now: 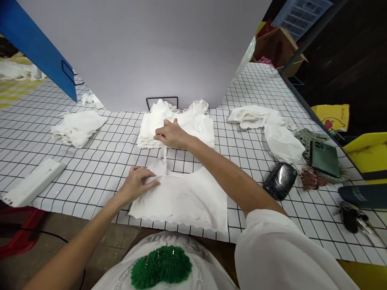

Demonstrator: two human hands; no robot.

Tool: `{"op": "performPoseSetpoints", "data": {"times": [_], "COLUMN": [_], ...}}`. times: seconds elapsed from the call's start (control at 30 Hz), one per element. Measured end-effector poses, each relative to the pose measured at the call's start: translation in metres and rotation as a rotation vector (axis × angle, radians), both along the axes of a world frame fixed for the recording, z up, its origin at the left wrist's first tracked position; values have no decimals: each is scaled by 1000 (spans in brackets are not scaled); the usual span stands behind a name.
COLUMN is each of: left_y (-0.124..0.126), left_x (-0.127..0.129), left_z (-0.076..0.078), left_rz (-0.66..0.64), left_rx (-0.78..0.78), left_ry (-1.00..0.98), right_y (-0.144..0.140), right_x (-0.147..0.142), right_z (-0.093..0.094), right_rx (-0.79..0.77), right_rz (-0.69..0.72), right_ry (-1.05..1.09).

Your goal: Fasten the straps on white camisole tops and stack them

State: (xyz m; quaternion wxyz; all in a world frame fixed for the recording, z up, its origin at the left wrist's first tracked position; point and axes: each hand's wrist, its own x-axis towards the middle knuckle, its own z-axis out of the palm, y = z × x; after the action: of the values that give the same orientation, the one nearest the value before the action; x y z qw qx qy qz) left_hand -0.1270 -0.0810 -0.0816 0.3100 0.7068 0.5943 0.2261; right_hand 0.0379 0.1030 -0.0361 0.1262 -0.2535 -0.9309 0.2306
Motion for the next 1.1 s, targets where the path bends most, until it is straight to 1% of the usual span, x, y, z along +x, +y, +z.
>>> {"op": "performPoseSetpoints", "data": {"times": [0.13,0.2,0.23,0.3,0.37,0.4,0.47,0.5,0.57,0.6,0.63,0.67,0.73,0.8,0.83,0.87,0.93,0.97,1.03,1.1], "left_y": [0,0,-2,-8,-20,-28,-45,-54,-67,-71,-73,-73,-68,-57,-49,-40,-17,-4,21,43], "left_x": [-5,-6,-6,0,10,16,24,26,22,17,11,6,-1,2,7,14,34,44,64,80], "left_z": [-2,-2,-1,0,1,0,-5,-9,-17,-22,-25,-27,-27,-21,-16,-10,4,10,21,28], "left_rz": [-7,-13,-1,45,30,-17,-152,-194,-204,-191,-182,-176,-172,-159,-142,-120,-83,-69,-53,-24], "left_rx": [19,31,58,181,340,397,439,438,447,453,462,472,491,503,503,492,422,363,228,106], "left_ry": [47,96,132,211,260,277,322,362,432,456,467,467,435,345,276,193,4,-90,-267,-421], "right_y": [6,6,4,-10,-41,-62,-112,-137,-178,-192,-200,-202,-188,-156,-136,-114,-70,-51,-18,3], "right_x": [-1,2,5,12,24,32,53,66,96,111,127,142,167,179,181,178,165,156,136,119], "right_z": [-20,-26,-28,-28,-27,-27,-31,-35,-46,-52,-56,-60,-62,-59,-55,-51,-41,-37,-29,-25], "right_rx": [38,34,31,38,64,82,119,132,156,158,154,146,138,162,183,206,218,201,118,57], "right_rz": [-6,-29,-50,-121,-194,-212,-173,-145,-89,-106,-144,-192,-338,-495,-559,-603,-683,-734,-827,-865], "right_ry": [-12,-4,17,99,167,167,61,-13,-134,-191,-233,-254,-212,-48,58,155,233,217,96,16]}}
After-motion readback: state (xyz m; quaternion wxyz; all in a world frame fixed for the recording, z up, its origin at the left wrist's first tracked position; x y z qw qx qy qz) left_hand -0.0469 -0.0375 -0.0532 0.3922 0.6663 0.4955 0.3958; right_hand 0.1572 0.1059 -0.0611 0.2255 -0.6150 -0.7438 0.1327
